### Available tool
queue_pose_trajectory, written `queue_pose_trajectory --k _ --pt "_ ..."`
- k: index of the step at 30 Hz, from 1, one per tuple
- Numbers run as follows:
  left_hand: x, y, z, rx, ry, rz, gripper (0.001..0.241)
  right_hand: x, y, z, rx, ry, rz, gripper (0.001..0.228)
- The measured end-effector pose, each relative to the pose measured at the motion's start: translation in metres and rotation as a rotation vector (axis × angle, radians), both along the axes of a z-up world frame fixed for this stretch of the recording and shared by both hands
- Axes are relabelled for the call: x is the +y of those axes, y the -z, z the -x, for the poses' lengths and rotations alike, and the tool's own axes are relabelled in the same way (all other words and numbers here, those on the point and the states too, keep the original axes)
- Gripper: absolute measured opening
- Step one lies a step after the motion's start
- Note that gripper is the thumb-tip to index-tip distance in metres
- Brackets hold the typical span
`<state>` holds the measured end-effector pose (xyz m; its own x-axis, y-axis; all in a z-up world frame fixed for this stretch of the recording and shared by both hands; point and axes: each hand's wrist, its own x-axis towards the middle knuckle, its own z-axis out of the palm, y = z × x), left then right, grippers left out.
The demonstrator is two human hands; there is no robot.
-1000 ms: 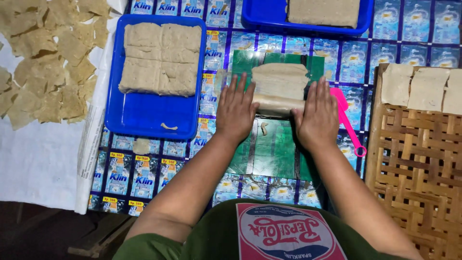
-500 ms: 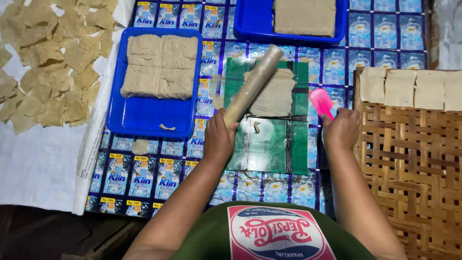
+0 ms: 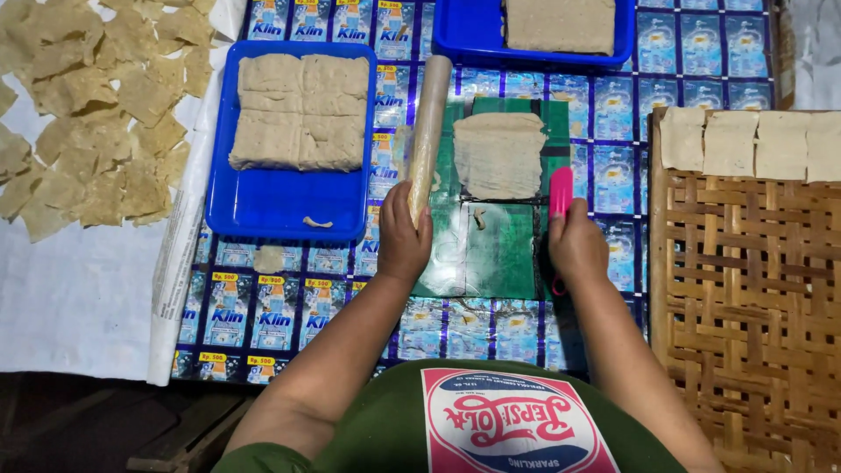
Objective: Preparing and folding pieces of dough on a mat.
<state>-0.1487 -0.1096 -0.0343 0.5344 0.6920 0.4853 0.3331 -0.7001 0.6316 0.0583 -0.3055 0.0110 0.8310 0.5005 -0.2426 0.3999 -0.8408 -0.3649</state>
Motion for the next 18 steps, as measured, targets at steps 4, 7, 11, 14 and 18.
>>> queue_pose_trajectory --k 4,7,11,14,18 --pt "0.001 -0.001 -0.001 -0.008 0.009 0.002 0.046 0.005 -0.002 0.028 0.039 -0.066 0.002 0.032" --pt "0.000 -0.005 0.001 0.002 0.012 0.015 0.045 0.005 0.001 0.033 0.025 -0.086 0.018 0.030" --pt "0.001 -0.006 0.000 -0.009 0.014 -0.007 0.044 0.008 0.001 0.038 -0.048 -0.112 0.029 0.027" --pt "0.002 -0.007 0.000 -0.013 0.019 0.001 0.044 0.012 0.002 0.037 -0.061 -0.129 0.081 0.027" --pt "0.002 -0.005 0.000 -0.012 0.017 0.001 0.043 0.016 0.021 0.027 -0.081 -0.125 0.124 0.030"
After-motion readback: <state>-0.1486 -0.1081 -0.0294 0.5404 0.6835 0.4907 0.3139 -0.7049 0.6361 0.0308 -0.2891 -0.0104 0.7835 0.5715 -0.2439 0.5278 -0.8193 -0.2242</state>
